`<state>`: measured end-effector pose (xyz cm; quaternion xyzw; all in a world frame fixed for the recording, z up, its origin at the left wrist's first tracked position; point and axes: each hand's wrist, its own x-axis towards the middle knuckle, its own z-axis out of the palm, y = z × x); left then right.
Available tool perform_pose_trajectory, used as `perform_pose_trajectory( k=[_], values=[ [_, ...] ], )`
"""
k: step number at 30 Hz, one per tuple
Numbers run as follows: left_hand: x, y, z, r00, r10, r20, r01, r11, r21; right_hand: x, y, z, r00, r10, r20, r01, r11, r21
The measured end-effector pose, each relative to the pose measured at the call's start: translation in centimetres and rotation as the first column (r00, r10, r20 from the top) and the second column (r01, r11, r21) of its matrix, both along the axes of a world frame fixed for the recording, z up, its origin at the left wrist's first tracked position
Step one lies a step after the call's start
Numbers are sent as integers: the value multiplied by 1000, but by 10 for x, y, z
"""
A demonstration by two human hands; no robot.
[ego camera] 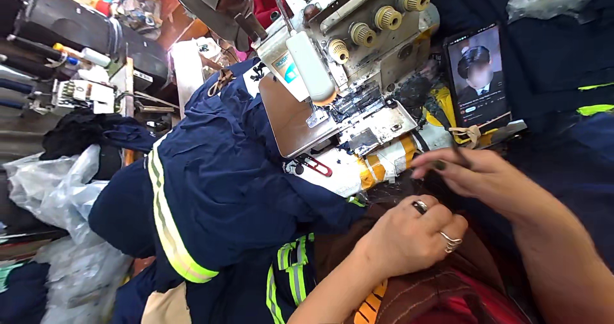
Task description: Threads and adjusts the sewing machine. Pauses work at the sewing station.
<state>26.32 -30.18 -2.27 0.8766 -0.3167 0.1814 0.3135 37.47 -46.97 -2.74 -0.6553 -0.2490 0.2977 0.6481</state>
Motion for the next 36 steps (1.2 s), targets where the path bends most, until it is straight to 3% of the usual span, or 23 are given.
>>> perform_pose_trajectory(
  k=[3, 6, 8, 10, 12, 13, 16, 17, 18, 20, 22, 26, 30, 33, 36],
  values=[
    [-3, 1, -7, 991, -102, -86, 110, 990, 90, -2, 35, 2, 970, 129, -205, -111, 989, 96],
    [-10, 13, -13, 958, -146, -246, 152, 988, 8, -5, 43, -1, 963, 40, -268, -1, 990, 143],
    [-14, 27, -18, 928, -87, -362, 45, 991, -123, -6, 34, -8, 981, -1, -191, 27, 991, 134],
    [-16, 44, -22, 883, 55, -467, -203, 940, -273, -9, 20, -18, 998, 26, -62, -20, 995, 101],
    [-13, 56, -21, 778, 123, -616, -484, 743, -462, -16, 10, -25, 989, 124, 86, -126, 992, 12],
    [-10, 62, -17, 725, 62, -686, -577, 597, -556, -20, 7, -29, 965, 206, 160, -202, 979, -40],
    [-6, 75, -12, 721, -241, -650, -646, 107, -756, -33, 11, -35, 847, 436, 304, -390, 899, -201],
    [-5, 75, -12, 737, -256, -625, -647, -1, -762, -35, 14, -34, 813, 477, 333, -411, 876, -254],
    [-4, 73, -11, 747, -224, -625, -649, -47, -759, -36, 18, -32, 795, 486, 362, -399, 869, -291],
    [-6, 73, -13, 743, -56, -667, -667, 20, -745, -31, 22, -27, 800, 401, 447, -280, 908, -313],
    [-14, 76, -19, 712, 133, -689, -701, 174, -691, -21, 25, -17, 819, 275, 503, -114, 938, -328],
    [-25, 77, -30, 690, 309, -655, -723, 350, -596, -1, 26, -8, 831, 101, 547, 114, 932, -344],
    [-25, 70, -35, 712, 376, -593, -694, 501, -517, 5, 40, -3, 891, 8, 455, 151, 938, -311],
    [-18, 62, -34, 782, 433, -448, -601, 712, -362, 10, 58, 0, 926, -61, 372, 169, 950, -264],
    [-10, 47, -27, 857, 422, -294, -479, 864, -157, 14, 79, 5, 984, -112, 135, 138, 969, -205]
  ],
)
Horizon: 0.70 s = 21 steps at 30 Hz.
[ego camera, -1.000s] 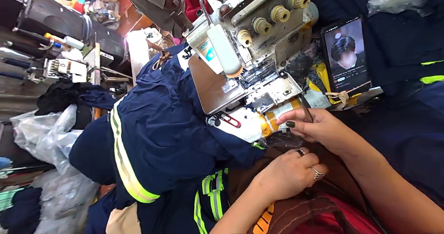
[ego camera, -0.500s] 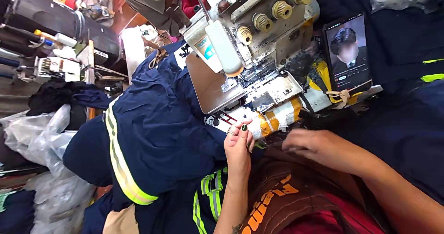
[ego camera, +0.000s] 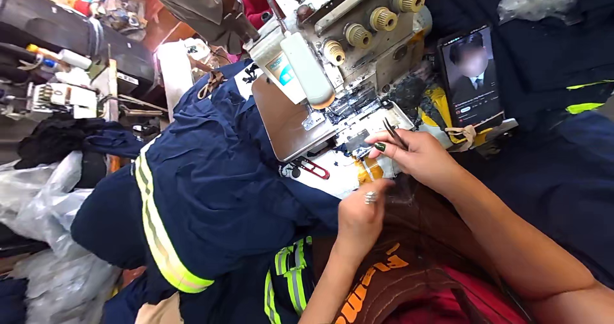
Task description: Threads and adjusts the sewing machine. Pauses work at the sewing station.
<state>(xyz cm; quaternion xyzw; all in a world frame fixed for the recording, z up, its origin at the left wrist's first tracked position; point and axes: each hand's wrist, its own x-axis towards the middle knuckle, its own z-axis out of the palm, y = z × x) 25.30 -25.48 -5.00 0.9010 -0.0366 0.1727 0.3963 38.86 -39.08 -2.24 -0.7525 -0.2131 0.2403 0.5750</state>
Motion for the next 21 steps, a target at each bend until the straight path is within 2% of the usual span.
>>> perform_pose_trajectory(
  k=[3, 5, 7, 8, 10, 11, 13, 14, 16, 18, 20, 21],
  values=[
    [2, -11, 2, 983, -186, -1, 182, 961, 210, -2, 10, 5, 964, 76, -255, -35, 986, 164],
    [1, -10, -2, 953, -299, -45, 301, 926, 228, -7, 8, 2, 957, 79, -279, -7, 968, 249],
    [0, -5, -5, 945, -303, -120, 318, 938, 139, -13, -1, -7, 974, 52, -220, 14, 958, 288],
    [-1, -1, -6, 954, -258, -152, 269, 961, 61, -16, -8, -12, 984, 41, -173, 10, 959, 282],
    [3, 8, -3, 974, -113, -194, 82, 984, -160, -23, -24, -22, 994, 50, -99, -25, 970, 243],
    [7, 11, 1, 974, -35, -224, -37, 951, -307, -28, -31, -26, 996, 60, -71, -44, 976, 212],
    [18, 17, 13, 950, 80, -301, -247, 781, -574, -38, -43, -33, 993, 117, -29, -111, 981, 159],
    [24, 21, 17, 945, 94, -313, -293, 670, -682, -43, -47, -35, 987, 162, -2, -161, 977, 137],
    [34, 26, 23, 948, 72, -310, -308, 456, -835, -53, -52, -41, 960, 269, 74, -276, 956, 101],
    [41, 25, 27, 947, 56, -316, -319, 279, -906, -61, -55, -48, 905, 384, 182, -400, 915, 56],
    [43, 21, 26, 943, 118, -312, -332, 232, -914, -64, -56, -51, 843, 467, 268, -484, 875, 0],
    [42, 18, 24, 940, 165, -299, -334, 268, -904, -63, -56, -51, 834, 463, 299, -479, 878, -22]
  ],
)
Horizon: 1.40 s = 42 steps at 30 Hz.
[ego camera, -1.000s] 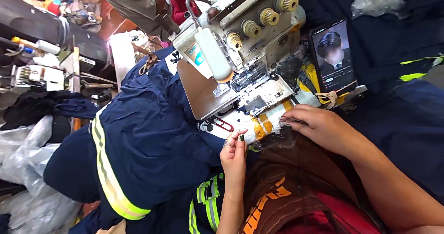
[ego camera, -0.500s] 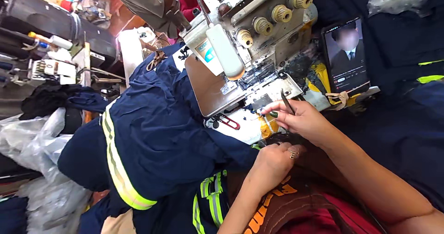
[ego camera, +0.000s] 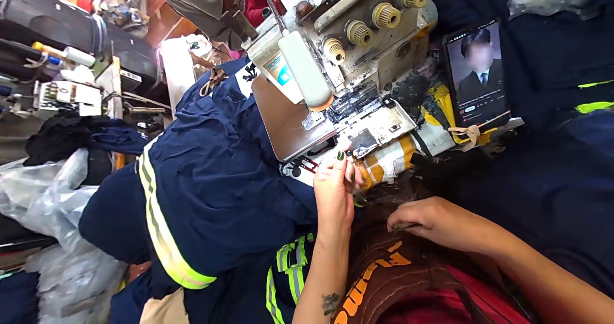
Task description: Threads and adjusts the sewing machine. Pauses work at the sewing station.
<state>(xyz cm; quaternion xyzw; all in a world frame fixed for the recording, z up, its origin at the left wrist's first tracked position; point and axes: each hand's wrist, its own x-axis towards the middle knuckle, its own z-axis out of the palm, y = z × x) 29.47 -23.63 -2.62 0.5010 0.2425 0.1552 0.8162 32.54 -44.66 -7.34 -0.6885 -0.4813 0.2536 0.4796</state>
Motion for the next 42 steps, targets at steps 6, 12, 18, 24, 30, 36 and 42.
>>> perform_pose_trajectory(
  k=[6, 12, 18, 24, 30, 36, 42],
  values=[
    [-37, -6, -20, 989, -113, -91, 144, 679, 720, 29, 6, 24, 905, -425, 32, 413, 892, 184],
    [-74, -15, -10, 850, -509, -138, 295, 243, 924, 41, 27, 42, 925, -166, 340, 97, 973, 212],
    [-97, 16, 29, 783, -597, 175, 255, 565, 785, 39, 23, 22, 996, -60, 62, 46, 977, 207],
    [-88, 2, 25, 724, -215, 655, 280, 960, 5, 4, 38, 38, 565, 292, -771, 408, 714, 569],
    [-91, -12, -3, 754, -261, 603, 497, 827, -262, -14, 41, 51, 338, 383, -860, 342, 801, 491],
    [-113, 7, -10, 612, -768, 189, 775, 630, 53, -36, 32, 40, 831, -80, -551, 84, 996, -18],
    [-171, 77, 5, 788, -349, -508, 607, 581, 542, -17, 0, 37, 914, -222, -340, 212, 975, -67]
  ],
)
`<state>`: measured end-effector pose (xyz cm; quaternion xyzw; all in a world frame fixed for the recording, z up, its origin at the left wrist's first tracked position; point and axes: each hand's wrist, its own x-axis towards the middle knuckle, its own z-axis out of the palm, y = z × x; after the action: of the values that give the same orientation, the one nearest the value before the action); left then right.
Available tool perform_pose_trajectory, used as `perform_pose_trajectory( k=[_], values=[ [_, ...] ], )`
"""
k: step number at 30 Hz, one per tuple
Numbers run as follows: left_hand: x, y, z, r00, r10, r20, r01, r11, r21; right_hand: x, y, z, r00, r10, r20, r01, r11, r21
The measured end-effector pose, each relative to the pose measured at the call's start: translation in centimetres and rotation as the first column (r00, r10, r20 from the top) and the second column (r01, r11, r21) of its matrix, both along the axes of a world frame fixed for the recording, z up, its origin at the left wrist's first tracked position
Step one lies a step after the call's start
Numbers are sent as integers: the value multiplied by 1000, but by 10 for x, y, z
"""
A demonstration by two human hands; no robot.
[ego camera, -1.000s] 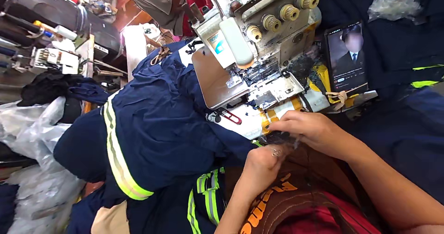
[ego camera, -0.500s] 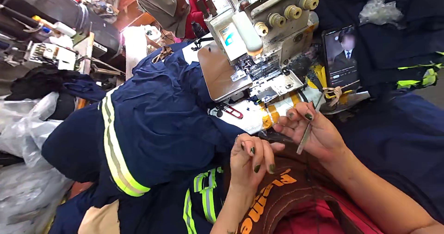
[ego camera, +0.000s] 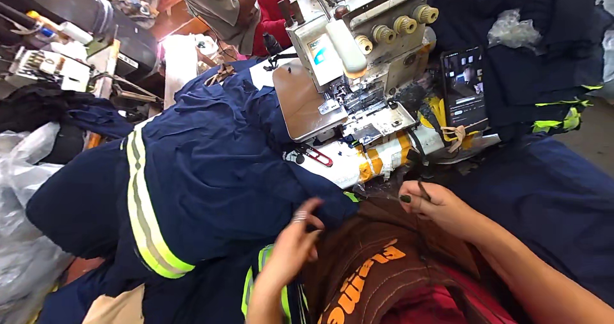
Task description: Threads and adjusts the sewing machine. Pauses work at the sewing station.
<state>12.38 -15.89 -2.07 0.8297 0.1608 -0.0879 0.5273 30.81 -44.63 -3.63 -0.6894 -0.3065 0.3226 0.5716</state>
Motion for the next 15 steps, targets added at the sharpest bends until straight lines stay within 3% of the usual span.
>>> perform_pose_trajectory(
  k=[2, 5, 7, 9, 10, 12, 14, 15],
  values=[
    [-22, 32, 19, 975, 212, 64, -215, 976, 39, 5, -8, 1, 999, 7, 45, -10, 998, 65],
    [-34, 45, 47, 832, 361, 421, -430, 899, 77, 5, -10, 2, 976, 110, 186, -138, 980, 143],
    [-14, 36, 50, 794, 247, 556, -390, 908, 152, 1, -5, 3, 947, 193, 258, -238, 958, 158],
    [23, 14, 37, 838, 100, 537, -258, 939, 229, -3, 1, 4, 908, 261, 326, -321, 936, 143],
    [44, -2, 29, 864, 83, 497, -187, 969, 163, -5, 3, 5, 890, 282, 359, -347, 929, 130],
    [84, -38, 15, 918, 167, 360, -73, 963, -259, -11, 7, 4, 858, 299, 417, -364, 928, 83],
    [114, -61, 9, 940, 303, 155, -116, 713, -692, -16, 7, 1, 833, 307, 461, -363, 931, 36],
    [125, -67, 9, 930, 362, 69, -166, 578, -799, -17, 6, -2, 824, 317, 469, -370, 929, 23]
  ],
)
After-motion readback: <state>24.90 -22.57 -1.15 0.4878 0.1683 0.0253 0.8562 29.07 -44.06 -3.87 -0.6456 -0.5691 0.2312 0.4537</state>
